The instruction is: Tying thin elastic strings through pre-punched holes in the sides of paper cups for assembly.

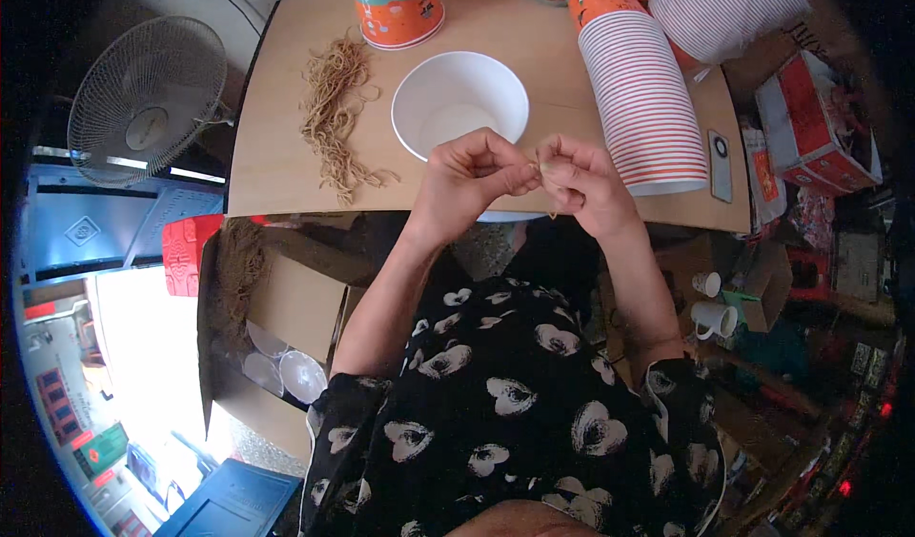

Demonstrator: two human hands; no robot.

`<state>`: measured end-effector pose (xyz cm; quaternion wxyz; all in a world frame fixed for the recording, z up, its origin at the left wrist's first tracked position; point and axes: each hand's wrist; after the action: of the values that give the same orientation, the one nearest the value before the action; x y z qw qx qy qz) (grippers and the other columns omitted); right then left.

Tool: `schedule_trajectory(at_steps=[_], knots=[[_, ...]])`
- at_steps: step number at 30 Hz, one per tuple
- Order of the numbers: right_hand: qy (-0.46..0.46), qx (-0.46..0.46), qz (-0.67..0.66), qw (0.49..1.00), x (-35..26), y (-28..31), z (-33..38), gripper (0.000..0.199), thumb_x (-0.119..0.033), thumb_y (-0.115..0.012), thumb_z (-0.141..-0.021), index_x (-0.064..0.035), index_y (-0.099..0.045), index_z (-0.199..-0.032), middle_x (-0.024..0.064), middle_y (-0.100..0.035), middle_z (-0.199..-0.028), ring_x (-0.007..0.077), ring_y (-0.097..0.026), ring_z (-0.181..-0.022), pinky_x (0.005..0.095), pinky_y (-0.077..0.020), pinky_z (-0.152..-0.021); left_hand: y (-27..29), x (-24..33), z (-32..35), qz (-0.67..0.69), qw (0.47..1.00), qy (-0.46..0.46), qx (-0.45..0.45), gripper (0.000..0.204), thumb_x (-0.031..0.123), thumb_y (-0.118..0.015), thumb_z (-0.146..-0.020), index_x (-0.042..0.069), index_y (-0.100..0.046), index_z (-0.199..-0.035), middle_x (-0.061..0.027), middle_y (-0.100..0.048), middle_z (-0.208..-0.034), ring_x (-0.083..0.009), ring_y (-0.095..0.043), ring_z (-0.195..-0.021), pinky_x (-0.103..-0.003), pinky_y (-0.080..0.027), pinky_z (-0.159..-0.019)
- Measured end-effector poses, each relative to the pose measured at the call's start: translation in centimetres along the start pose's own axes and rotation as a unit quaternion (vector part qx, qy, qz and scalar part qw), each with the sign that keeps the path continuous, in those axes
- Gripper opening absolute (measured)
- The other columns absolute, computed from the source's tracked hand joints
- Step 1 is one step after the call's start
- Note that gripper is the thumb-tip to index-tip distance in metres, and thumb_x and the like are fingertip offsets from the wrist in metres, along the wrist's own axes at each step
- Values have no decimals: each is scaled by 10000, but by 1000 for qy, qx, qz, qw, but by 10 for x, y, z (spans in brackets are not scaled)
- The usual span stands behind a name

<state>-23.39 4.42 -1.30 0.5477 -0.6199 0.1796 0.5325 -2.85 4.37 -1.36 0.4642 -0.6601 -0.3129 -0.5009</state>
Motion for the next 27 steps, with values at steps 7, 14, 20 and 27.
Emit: schedule_trajectory(at_steps=[7, 14, 20, 27], knots=[[-6, 60, -6, 998, -9, -8, 2, 172, -183, -586, -937, -34, -570, -1021, -25, -490, -669, 14, -367, -540, 169, -254, -450, 3, 0, 0, 80, 995, 49, 12, 89, 13, -702, -881, -21, -633, -925, -100, -709, -870, -141, -692, -811, -249, -571, -728], [65, 30, 185, 980, -9, -11, 0, 166, -142, -637, -928, -20, -612, -1038, -21, -573, -761, 9, -463, -598, 152, -293, -464, 4, 2, -1, 37, 998, 54, -4, 132, 7, -701, -879, -34, -642, -989, -107, -713, -903, -143, -696, -834, -251, -571, -745], [25, 52, 54, 997, -5, -8, -1, 113, -121, -628, -933, -34, -614, -1004, -11, -572, -754, 8, -448, -579, 160, -286, -448, 0, 6, 0, 79, 993, 85, 11, 218, -2, -699, -877, -54, -634, -1078, -114, -712, -959, -153, -695, -875, -265, -567, -800], [18, 57, 14, 998, -2, -7, -1, 91, -139, -643, -922, -65, -610, -962, -26, -517, -656, 14, -378, -493, 165, -267, -441, -1, 3, 0, 84, 993, 83, 13, 209, 16, -705, -879, -52, -635, -1063, -110, -710, -948, -151, -693, -873, -267, -567, -802]])
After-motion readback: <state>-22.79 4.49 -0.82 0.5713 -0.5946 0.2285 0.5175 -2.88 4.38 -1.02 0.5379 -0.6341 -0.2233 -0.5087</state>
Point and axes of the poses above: each hand's wrist, its own z-axis away from the middle knuckle, its own y-axis out of the back of the hand, x = y × z
